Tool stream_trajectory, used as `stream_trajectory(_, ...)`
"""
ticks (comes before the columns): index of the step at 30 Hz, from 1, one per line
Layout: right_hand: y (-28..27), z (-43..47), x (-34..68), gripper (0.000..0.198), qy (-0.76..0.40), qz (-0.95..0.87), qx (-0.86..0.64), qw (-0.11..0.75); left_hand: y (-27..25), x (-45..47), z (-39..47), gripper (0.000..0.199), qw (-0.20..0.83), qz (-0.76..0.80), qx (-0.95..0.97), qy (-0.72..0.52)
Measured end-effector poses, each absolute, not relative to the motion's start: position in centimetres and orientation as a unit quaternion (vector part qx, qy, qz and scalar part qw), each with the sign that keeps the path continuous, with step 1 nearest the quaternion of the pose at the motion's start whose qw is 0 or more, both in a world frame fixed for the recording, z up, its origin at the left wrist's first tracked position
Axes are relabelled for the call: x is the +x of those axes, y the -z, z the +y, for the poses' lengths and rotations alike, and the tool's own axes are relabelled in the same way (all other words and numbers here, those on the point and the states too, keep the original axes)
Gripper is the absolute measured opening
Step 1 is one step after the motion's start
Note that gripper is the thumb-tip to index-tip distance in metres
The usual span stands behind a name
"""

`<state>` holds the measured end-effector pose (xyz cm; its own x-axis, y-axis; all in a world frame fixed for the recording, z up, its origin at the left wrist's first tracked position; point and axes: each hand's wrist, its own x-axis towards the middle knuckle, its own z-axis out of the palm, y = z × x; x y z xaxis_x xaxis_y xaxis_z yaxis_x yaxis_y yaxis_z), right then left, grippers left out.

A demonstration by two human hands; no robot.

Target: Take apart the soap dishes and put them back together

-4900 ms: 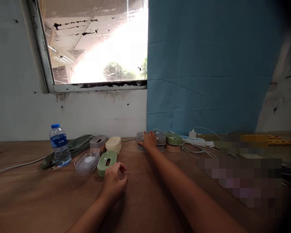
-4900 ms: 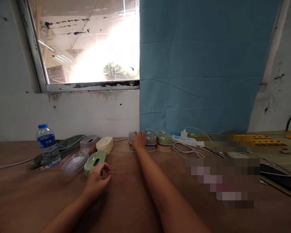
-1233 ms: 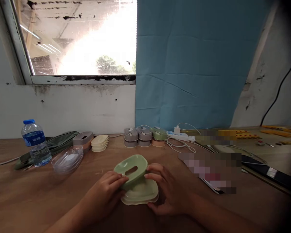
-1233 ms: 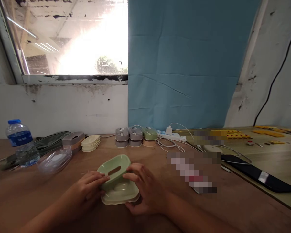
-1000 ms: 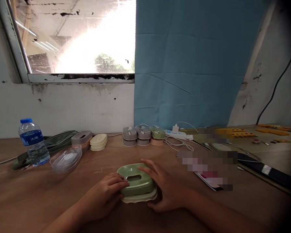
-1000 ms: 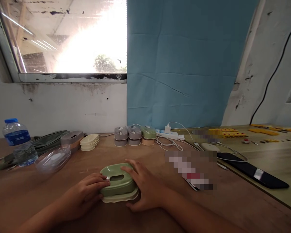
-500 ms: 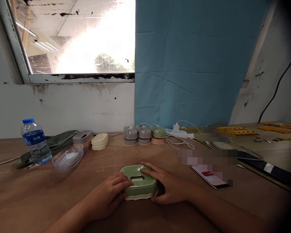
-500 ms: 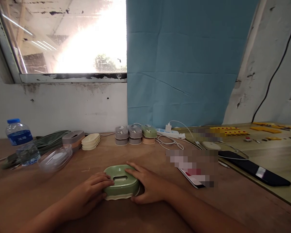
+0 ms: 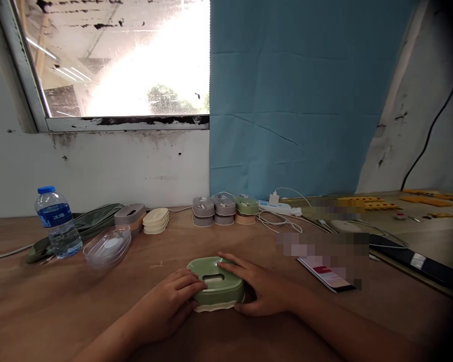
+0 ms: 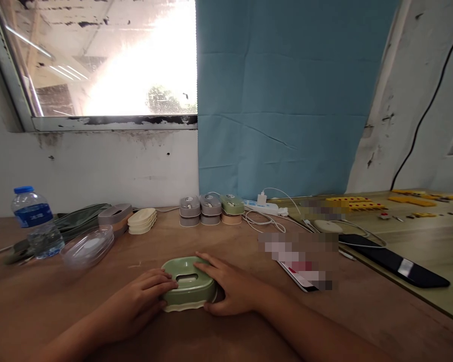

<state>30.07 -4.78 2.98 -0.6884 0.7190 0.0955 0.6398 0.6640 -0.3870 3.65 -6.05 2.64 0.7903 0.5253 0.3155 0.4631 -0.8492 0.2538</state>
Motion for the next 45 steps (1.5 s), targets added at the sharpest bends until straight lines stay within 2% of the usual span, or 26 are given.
stream_trajectory(28, -2.81, -4.82, 30.0, 0.072, -0.105, -0.92, -0.355, 0.127, -2.42, 3.35, -5.87, 0.036, 0.002, 0.213, 0.959, -0.186)
stream_trajectory(45, -3.14, -5.02, 29.96, 0.066, -0.134, -0.915, -0.349, 0.148, -2.33, 3.25, -5.7, 0.036, -0.01, 0.202, 0.958, -0.203)
